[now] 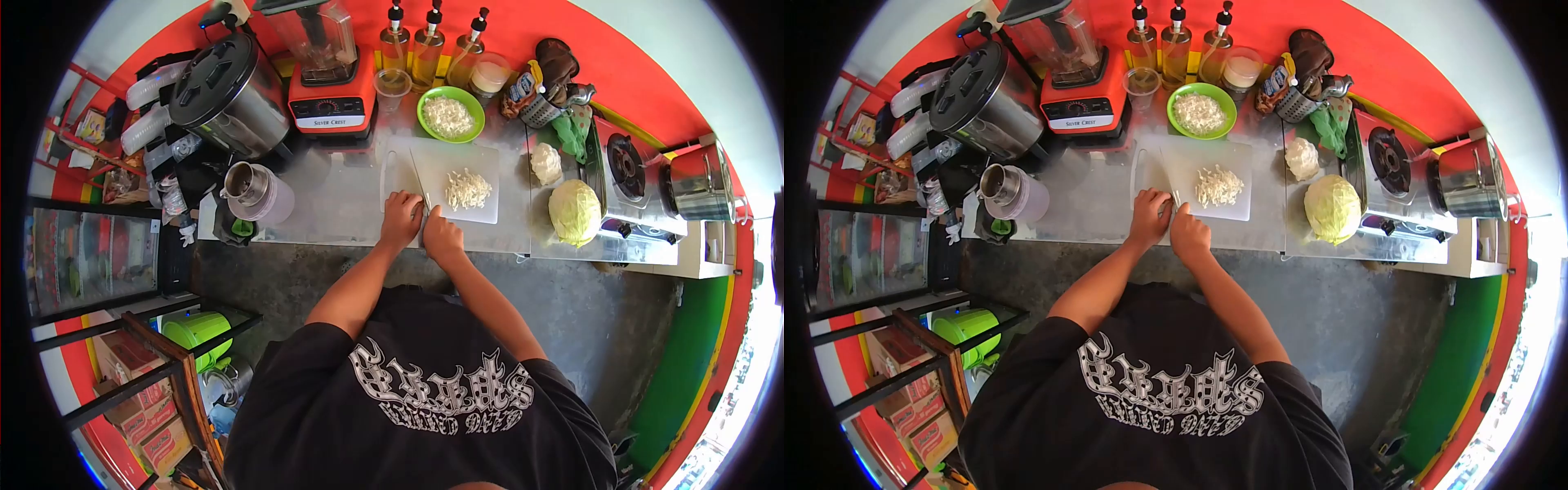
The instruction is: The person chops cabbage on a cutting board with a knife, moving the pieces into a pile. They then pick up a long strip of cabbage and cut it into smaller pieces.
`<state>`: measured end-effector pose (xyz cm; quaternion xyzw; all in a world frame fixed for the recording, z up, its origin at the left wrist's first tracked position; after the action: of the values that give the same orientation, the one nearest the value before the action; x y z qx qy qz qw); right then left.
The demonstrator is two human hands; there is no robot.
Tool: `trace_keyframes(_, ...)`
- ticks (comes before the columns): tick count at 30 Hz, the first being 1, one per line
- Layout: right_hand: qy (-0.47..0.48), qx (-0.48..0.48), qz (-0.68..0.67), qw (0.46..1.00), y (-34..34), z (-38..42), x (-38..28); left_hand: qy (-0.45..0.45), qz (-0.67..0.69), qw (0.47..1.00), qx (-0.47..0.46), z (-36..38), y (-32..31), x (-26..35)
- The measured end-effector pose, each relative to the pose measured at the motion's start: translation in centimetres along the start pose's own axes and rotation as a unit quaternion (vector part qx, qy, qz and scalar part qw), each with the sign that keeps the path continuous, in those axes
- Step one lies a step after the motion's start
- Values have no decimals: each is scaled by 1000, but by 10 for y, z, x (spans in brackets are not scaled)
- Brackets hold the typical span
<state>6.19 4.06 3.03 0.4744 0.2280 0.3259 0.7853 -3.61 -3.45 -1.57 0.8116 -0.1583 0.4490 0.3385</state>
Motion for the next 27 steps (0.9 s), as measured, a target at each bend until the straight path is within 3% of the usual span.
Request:
trace_keyframes(8,31,-34,-43,998,0,0,14,48,-66,996,22,2,-8,10)
trace_keyframes(18,120,-32,10,992,-4,-17,33,115,-119,984,68,12,-16,33)
trace_keyframes(20,120,-28,-41,991,-9,-17,41,126,-120,982,77,16,-17,38)
trace_keyframes(27,143,0,-31,989,-4,-17,64,178,-136,968,109,26,-25,47)
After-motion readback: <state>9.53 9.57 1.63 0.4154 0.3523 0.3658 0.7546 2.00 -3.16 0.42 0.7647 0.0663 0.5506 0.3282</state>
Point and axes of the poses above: each hand's wrist, its own z-axis away from the middle knuckle, its own y-axis out of the back of the hand, x = y × z, the point moved 2 cm from there along -z, towards the middle knuckle, and after that the axes turned 12 degrees about z, right-handed, at the moved point
